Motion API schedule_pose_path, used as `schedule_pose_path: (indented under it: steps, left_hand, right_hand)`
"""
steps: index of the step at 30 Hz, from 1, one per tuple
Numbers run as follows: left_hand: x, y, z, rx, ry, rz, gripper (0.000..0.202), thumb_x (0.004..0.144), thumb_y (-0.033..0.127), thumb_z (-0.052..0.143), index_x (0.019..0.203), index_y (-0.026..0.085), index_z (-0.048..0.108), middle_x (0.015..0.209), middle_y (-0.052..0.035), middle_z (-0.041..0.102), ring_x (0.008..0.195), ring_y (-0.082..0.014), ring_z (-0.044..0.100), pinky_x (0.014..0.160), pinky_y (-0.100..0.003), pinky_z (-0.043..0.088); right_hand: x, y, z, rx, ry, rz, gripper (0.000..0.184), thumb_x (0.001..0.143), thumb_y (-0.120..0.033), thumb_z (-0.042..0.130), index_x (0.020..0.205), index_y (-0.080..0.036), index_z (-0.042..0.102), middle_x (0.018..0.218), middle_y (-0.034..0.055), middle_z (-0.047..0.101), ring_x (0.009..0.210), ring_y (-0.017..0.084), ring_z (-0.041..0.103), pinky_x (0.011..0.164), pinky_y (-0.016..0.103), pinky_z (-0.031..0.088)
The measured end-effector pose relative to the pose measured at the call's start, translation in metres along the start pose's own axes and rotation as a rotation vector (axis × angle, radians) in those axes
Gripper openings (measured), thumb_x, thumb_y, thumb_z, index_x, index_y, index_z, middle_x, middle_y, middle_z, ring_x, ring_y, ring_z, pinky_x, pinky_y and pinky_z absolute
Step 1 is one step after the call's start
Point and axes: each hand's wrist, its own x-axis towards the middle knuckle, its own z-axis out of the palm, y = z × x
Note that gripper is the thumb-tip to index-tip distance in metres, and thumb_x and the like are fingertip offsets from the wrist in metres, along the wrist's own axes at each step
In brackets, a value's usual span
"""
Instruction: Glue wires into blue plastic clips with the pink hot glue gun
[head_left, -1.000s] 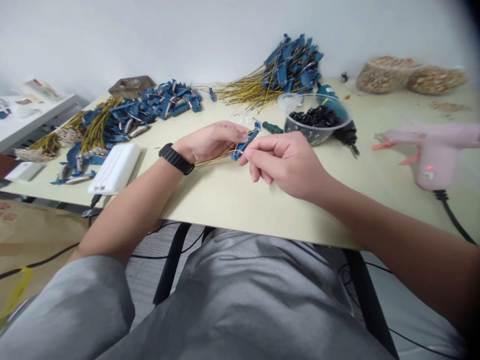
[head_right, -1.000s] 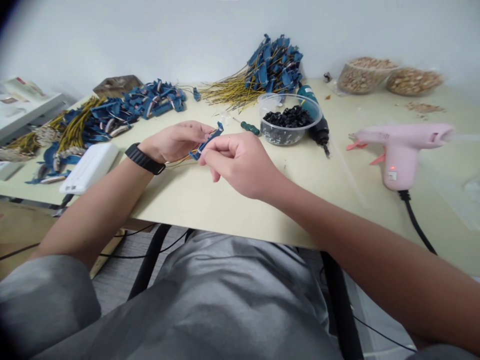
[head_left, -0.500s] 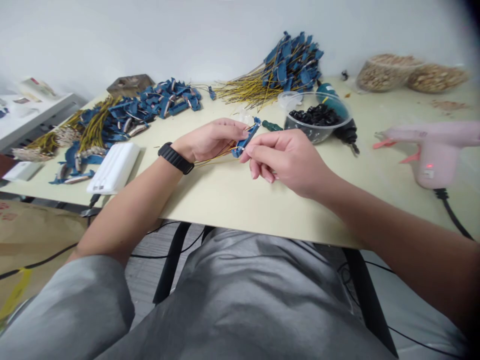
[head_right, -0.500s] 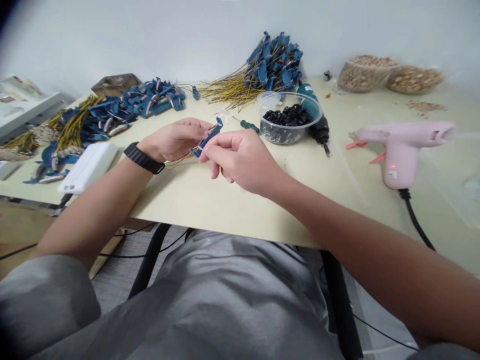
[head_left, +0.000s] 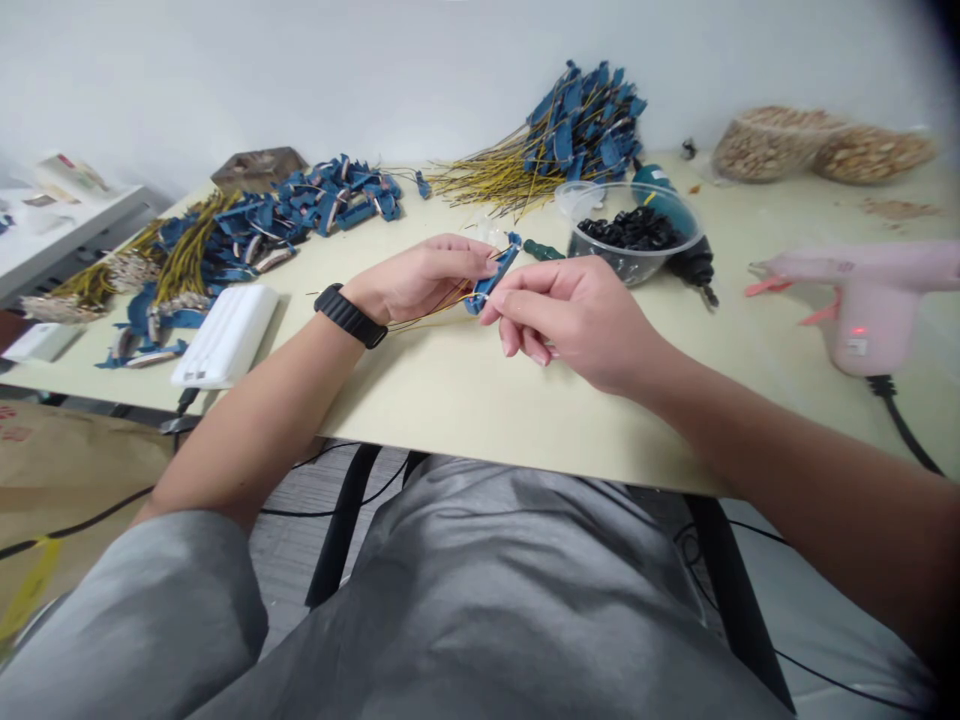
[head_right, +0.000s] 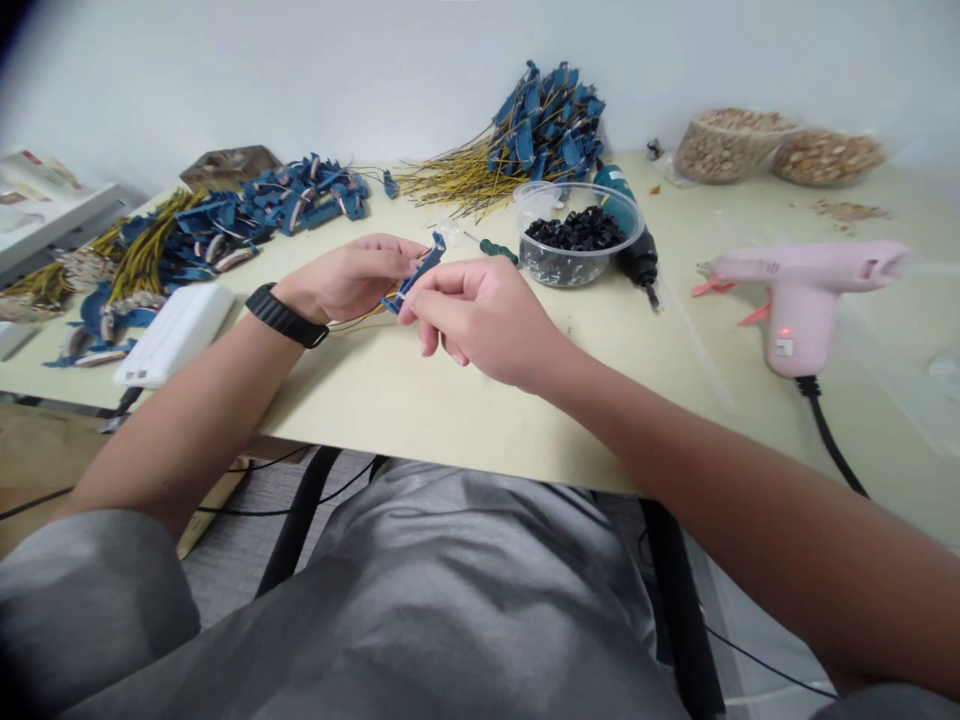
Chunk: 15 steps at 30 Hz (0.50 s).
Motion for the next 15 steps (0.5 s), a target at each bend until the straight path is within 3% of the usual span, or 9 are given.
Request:
schedule_pose_path:
  steps: [3,9,15]
  left_hand:
    - [0.001,-0.001,-0.002,0.008,-0.001,0.014,0.034,0.101,0.031,0.083,0.071,0.018,0.073,0.070,-0.0006,0.069,0.066,-0.0150,0.070,0.069,-0.027,0.060]
    - [0.001,-0.008,-0.010,-0.070,-0.155,0.131,0.025,0.094,0.036,0.086,0.078,0.018,0.080,0.075,-0.0031,0.072,0.071,-0.0145,0.068,0.067,-0.027,0.058]
    - [0.001,-0.006,-0.007,-0.054,-0.053,0.070,0.027,0.102,0.025,0.077,0.076,0.017,0.077,0.075,-0.0016,0.071,0.069,-0.0135,0.069,0.067,-0.025,0.057]
  right_hand:
    - [0.000,0.000,-0.001,-0.012,0.006,0.005,0.022,0.100,-0.025,0.083,0.079,-0.019,0.078,0.065,0.0007,0.072,0.046,0.009,0.047,0.046,0.027,0.034]
    - [-0.001,-0.001,0.000,-0.010,0.017,0.009,0.022,0.100,-0.018,0.078,0.078,-0.019,0.078,0.064,0.0008,0.072,0.046,0.009,0.048,0.046,0.027,0.034]
    - [-0.001,-0.001,-0.001,-0.016,0.021,0.014,0.023,0.100,-0.022,0.081,0.077,-0.019,0.078,0.064,0.0012,0.072,0.045,0.008,0.048,0.045,0.027,0.034]
